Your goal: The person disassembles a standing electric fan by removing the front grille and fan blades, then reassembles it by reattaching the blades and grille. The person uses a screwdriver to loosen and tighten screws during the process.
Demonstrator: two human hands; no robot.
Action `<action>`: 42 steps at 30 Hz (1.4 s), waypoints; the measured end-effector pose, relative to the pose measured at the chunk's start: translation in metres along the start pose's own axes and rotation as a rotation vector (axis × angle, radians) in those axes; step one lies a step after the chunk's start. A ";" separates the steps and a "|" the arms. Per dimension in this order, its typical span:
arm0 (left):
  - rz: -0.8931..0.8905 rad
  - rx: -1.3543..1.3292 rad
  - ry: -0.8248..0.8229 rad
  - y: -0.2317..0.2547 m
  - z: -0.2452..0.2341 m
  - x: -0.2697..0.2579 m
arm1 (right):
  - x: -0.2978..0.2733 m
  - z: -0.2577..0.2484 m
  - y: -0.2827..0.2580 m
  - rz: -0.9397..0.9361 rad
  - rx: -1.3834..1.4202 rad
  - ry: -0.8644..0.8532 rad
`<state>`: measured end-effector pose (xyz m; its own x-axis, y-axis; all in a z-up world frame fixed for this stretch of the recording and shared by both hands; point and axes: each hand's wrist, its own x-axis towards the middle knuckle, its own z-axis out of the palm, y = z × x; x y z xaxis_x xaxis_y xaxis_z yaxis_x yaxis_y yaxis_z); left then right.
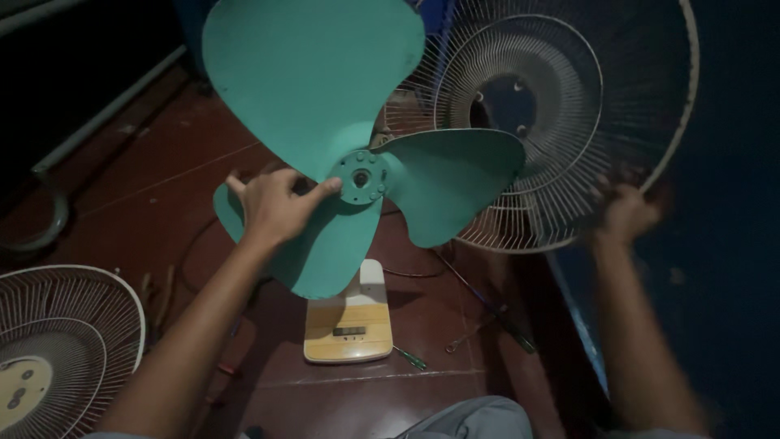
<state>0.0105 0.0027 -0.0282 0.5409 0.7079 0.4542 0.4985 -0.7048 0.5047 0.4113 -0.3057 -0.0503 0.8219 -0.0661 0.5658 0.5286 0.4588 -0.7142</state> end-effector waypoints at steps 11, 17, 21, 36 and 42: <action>-0.139 -0.123 -0.071 -0.003 0.006 -0.003 | -0.038 -0.044 -0.006 0.114 -0.089 0.078; -0.110 -0.185 -0.047 -0.014 0.020 -0.005 | -0.053 -0.065 -0.013 0.138 0.042 0.151; -0.110 -0.227 -0.023 -0.021 0.033 -0.006 | -0.068 -0.094 -0.016 0.191 0.066 0.168; -0.225 -0.358 -0.088 -0.016 0.043 -0.009 | -0.097 -0.089 -0.021 0.309 0.338 0.193; -0.285 -0.422 -0.161 -0.014 0.039 -0.014 | -0.103 -0.074 -0.016 0.343 0.254 0.262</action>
<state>0.0220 0.0012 -0.0705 0.5372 0.8291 0.1548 0.3431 -0.3825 0.8579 0.3343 -0.3715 -0.1274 0.9822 -0.0794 0.1703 0.1773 0.6925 -0.6993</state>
